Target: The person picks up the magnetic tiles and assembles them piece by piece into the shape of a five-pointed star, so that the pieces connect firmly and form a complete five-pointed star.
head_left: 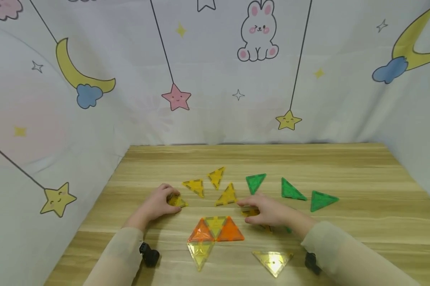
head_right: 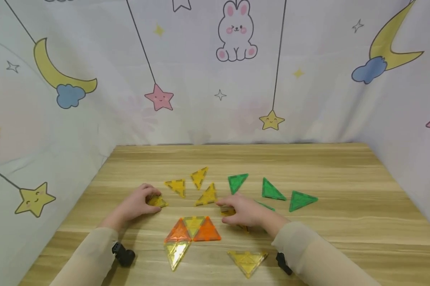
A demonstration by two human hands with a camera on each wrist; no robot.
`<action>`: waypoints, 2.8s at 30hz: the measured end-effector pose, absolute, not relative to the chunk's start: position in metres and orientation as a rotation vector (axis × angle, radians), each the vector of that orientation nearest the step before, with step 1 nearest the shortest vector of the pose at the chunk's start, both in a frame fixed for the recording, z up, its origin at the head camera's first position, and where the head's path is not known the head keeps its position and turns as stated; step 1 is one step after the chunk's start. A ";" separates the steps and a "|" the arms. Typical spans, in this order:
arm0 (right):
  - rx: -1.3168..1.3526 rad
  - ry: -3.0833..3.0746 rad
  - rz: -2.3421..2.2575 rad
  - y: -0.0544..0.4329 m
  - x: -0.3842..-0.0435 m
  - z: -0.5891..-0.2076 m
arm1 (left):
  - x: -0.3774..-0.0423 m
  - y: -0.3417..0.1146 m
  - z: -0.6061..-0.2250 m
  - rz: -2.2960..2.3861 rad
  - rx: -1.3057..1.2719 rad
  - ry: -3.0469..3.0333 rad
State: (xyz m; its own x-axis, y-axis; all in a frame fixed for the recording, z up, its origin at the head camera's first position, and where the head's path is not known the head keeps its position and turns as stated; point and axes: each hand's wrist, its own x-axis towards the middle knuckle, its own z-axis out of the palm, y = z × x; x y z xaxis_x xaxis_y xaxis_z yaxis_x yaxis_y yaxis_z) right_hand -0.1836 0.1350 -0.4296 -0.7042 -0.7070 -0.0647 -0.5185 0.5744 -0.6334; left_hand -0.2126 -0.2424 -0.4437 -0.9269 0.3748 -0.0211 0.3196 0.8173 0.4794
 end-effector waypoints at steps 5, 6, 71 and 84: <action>-1.035 2.506 -0.855 0.139 -0.183 -0.429 | -0.209 -0.237 -0.437 0.655 0.575 2.899; -1.040 2.505 -0.857 0.139 -0.183 -0.429 | -0.207 -0.236 -0.436 0.650 0.573 2.902; -0.670 1.855 -1.510 0.108 -0.147 -0.439 | -0.142 -0.145 -0.427 0.982 0.959 2.498; -0.719 1.864 -1.376 0.112 -0.147 -0.439 | -0.143 -0.150 -0.431 0.884 0.954 2.515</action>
